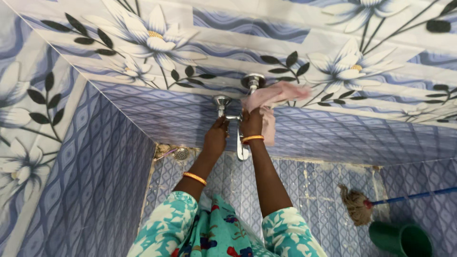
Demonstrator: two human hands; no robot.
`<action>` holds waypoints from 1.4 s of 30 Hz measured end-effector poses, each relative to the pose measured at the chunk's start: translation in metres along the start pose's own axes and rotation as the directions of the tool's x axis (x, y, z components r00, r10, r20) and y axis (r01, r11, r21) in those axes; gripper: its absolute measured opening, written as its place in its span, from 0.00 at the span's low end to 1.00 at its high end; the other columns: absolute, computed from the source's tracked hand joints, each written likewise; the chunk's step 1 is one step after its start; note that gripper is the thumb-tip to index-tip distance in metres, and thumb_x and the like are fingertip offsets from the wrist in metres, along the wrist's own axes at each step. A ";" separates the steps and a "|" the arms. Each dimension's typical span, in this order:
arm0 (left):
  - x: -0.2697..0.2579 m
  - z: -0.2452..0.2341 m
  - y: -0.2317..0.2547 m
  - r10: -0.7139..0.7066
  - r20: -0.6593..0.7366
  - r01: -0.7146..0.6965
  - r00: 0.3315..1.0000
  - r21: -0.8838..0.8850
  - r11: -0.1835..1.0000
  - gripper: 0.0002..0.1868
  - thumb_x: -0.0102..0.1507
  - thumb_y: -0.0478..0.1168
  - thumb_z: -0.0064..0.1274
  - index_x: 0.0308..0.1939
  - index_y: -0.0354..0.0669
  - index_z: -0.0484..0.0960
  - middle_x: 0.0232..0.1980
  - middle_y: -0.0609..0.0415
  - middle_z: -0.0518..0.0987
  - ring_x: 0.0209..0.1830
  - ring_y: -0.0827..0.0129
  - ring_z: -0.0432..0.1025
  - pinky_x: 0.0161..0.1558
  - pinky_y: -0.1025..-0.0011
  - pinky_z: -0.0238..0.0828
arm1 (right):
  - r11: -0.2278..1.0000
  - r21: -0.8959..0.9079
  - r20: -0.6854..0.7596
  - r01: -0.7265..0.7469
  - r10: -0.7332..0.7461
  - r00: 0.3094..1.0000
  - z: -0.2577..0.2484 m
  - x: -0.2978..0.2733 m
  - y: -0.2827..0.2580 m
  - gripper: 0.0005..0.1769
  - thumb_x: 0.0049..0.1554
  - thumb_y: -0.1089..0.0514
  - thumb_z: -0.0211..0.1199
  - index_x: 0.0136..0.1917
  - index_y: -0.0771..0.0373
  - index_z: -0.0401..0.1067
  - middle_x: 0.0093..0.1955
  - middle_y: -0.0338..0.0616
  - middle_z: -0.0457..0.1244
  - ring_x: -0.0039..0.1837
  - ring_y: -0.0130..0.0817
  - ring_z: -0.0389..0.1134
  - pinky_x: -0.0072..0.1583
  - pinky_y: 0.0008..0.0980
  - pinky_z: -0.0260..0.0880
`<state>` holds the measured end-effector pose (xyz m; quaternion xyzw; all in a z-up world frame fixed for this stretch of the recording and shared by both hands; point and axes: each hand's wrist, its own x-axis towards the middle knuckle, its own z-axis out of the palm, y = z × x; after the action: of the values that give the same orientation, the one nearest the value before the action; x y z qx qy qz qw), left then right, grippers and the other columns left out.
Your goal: The person wipes a metal tap fixture with a cloth, cleaning different parts of the faucet and the surrounding tiled wall area.
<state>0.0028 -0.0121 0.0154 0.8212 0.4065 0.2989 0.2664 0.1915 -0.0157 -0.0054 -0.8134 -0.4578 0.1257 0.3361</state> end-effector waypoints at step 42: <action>-0.174 -0.031 -0.135 -0.203 0.205 0.281 0.958 -0.509 0.814 0.24 0.63 0.26 0.37 0.59 0.38 0.81 0.55 0.44 0.86 0.56 0.61 0.82 0.60 0.68 0.75 | 0.710 -0.648 0.164 0.275 -0.222 0.961 0.073 -0.056 -0.118 0.20 0.61 0.53 0.50 0.57 0.66 0.74 0.61 0.64 0.64 0.67 0.63 0.60 0.72 0.61 0.52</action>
<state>-0.1734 -0.0790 -0.1031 0.6755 0.3889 0.3046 0.5474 0.0458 0.0115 0.0127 -0.8051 -0.5894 -0.0622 0.0211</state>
